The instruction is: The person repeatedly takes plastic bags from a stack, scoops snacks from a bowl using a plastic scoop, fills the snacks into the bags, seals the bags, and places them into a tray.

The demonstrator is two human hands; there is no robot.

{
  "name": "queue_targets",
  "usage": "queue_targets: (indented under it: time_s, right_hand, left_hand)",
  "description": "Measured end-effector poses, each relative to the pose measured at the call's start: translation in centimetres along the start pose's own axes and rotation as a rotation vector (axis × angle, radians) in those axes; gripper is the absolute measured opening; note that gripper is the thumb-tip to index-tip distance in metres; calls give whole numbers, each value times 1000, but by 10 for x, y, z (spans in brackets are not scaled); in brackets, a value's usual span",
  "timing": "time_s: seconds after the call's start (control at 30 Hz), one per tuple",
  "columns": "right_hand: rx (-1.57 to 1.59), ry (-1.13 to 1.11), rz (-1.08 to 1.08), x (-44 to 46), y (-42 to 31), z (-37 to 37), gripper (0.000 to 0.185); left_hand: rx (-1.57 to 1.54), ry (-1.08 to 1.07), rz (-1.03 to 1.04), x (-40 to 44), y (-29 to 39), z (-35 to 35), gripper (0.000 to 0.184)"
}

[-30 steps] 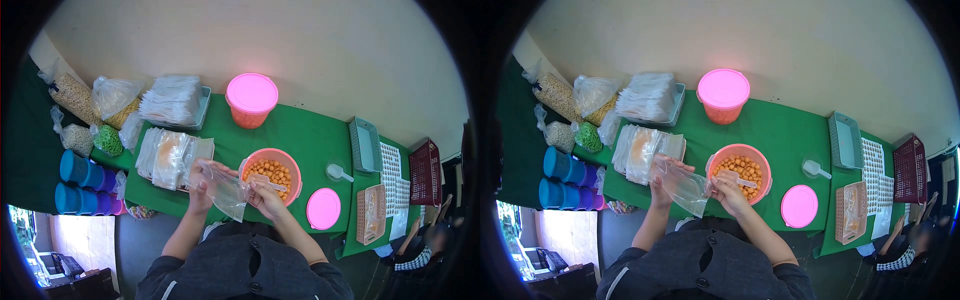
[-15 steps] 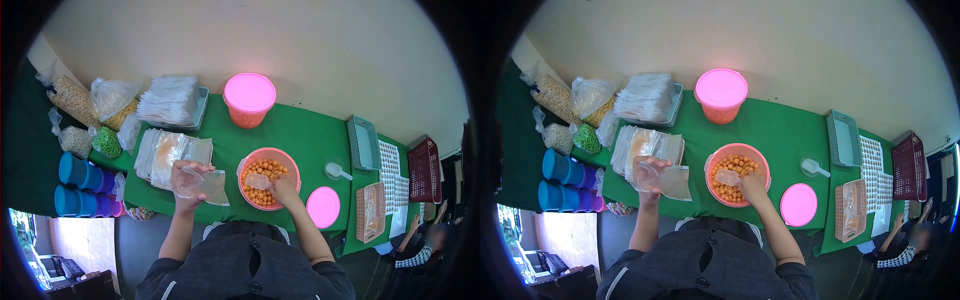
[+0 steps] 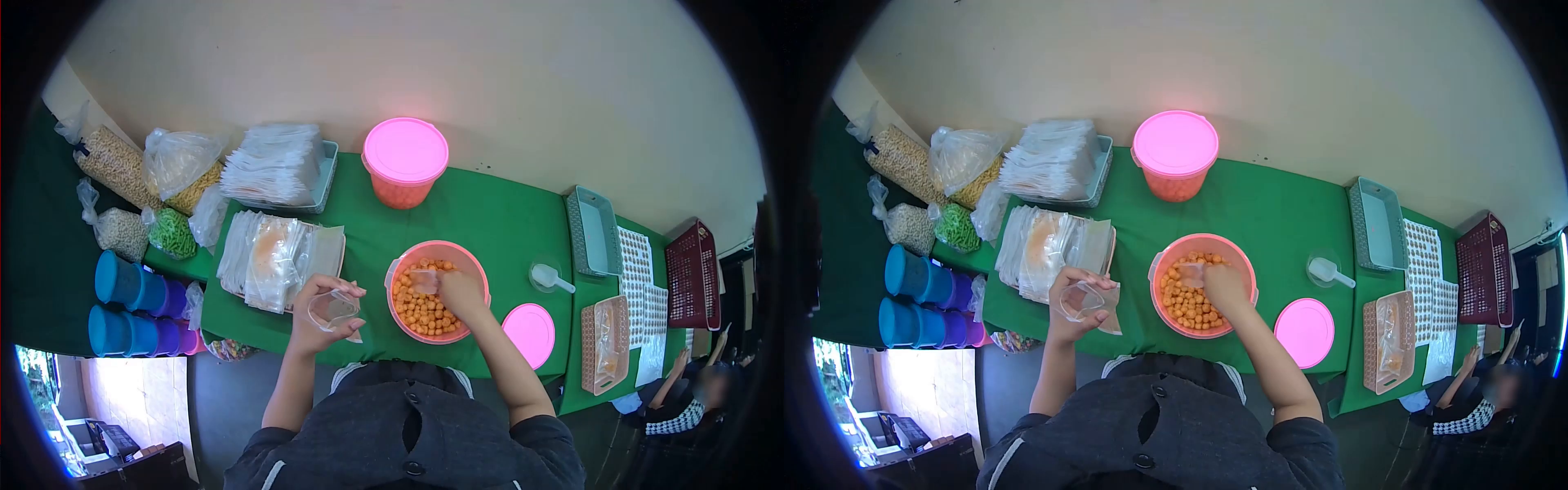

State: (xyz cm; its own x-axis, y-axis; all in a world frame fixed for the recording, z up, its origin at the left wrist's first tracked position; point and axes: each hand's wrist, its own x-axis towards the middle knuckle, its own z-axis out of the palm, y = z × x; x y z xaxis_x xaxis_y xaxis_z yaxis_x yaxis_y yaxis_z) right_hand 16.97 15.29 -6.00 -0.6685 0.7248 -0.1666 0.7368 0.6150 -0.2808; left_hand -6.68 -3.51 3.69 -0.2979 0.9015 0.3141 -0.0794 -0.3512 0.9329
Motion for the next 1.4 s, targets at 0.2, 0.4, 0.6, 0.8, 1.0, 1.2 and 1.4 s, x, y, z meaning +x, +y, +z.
queue_targets:
  time_s: [0.2, 0.4, 0.6, 0.8, 1.0, 1.2, 1.4]
  right_hand:
    - [146, -1, -74, 5, -11, 18, 24]
    - [405, -128, 58, -6, 0, 2, 31]
    - [634, -81, 111, -24, 7, -19, 30]
    - [713, 127, 100, -44, 16, -44, 27]
    - [699, 127, 180, -57, 19, -56, 27]
    - [678, 20, 212, -63, 21, -64, 26]
    - [640, 177, 179, -64, 25, -53, 27]
  left_hand:
    - [48, -19, -77, -2, 2, 2, 59]
    - [70, 23, -133, -4, 0, -1, 56]
    - [94, 29, -249, 1, 7, 4, 56]
    - [134, -17, -244, 3, -1, 4, 56]
    - [168, -63, -266, 6, -1, 10, 57]
    - [140, -89, -291, 5, -2, 14, 58]
    - [156, -93, -282, 4, -4, 13, 57]
